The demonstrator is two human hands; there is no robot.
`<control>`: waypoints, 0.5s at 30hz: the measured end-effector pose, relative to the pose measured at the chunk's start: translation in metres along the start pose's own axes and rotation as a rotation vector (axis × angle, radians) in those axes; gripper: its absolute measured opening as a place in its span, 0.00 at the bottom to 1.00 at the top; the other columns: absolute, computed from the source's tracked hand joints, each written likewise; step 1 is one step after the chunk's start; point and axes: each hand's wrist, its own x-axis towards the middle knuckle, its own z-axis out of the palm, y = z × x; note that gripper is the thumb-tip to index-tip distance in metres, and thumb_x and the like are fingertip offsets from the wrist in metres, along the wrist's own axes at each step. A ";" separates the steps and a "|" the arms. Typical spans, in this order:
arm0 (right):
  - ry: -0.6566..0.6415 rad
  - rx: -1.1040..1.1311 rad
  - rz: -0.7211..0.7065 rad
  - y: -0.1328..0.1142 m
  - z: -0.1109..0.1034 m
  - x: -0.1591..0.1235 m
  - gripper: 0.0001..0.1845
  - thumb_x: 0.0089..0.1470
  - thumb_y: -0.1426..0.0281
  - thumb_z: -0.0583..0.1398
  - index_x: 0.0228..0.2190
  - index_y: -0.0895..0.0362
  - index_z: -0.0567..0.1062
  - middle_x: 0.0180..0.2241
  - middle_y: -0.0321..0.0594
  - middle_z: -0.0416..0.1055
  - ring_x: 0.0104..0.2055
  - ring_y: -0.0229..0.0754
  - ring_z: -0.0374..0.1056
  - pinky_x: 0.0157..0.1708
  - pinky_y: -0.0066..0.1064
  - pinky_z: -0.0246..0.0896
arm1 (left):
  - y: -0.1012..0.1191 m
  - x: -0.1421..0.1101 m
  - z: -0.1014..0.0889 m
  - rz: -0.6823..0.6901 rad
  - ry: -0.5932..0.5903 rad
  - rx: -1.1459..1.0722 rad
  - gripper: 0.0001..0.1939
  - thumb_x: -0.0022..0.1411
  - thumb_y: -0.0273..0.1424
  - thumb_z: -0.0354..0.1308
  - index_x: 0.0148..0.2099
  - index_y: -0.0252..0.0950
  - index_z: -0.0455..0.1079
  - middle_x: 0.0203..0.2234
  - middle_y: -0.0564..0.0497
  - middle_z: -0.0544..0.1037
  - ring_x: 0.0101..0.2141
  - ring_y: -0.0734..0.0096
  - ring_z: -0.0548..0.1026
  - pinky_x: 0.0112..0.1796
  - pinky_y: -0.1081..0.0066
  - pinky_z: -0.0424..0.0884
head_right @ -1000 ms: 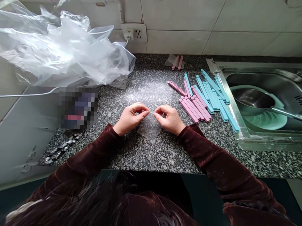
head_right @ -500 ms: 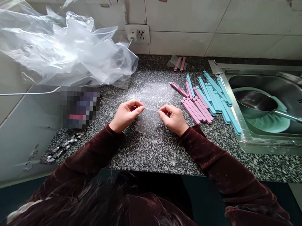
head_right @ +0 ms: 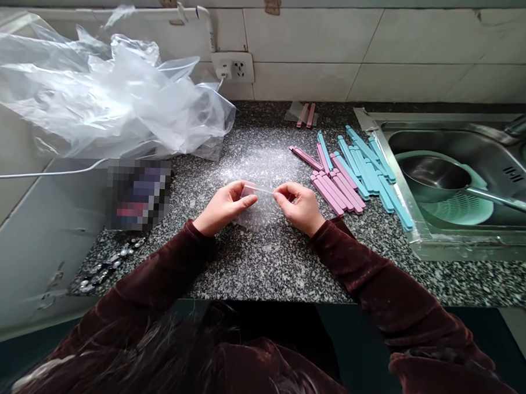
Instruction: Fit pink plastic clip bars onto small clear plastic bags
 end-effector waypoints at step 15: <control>0.073 -0.871 0.154 0.025 -0.048 0.065 0.16 0.50 0.61 0.60 0.29 0.64 0.76 0.32 0.50 0.71 0.38 0.48 0.65 0.36 0.41 0.59 | -0.007 0.008 -0.009 -0.080 0.143 -0.252 0.09 0.51 0.25 0.56 0.37 0.31 0.71 0.16 0.58 0.68 0.16 0.84 0.61 0.20 0.80 0.58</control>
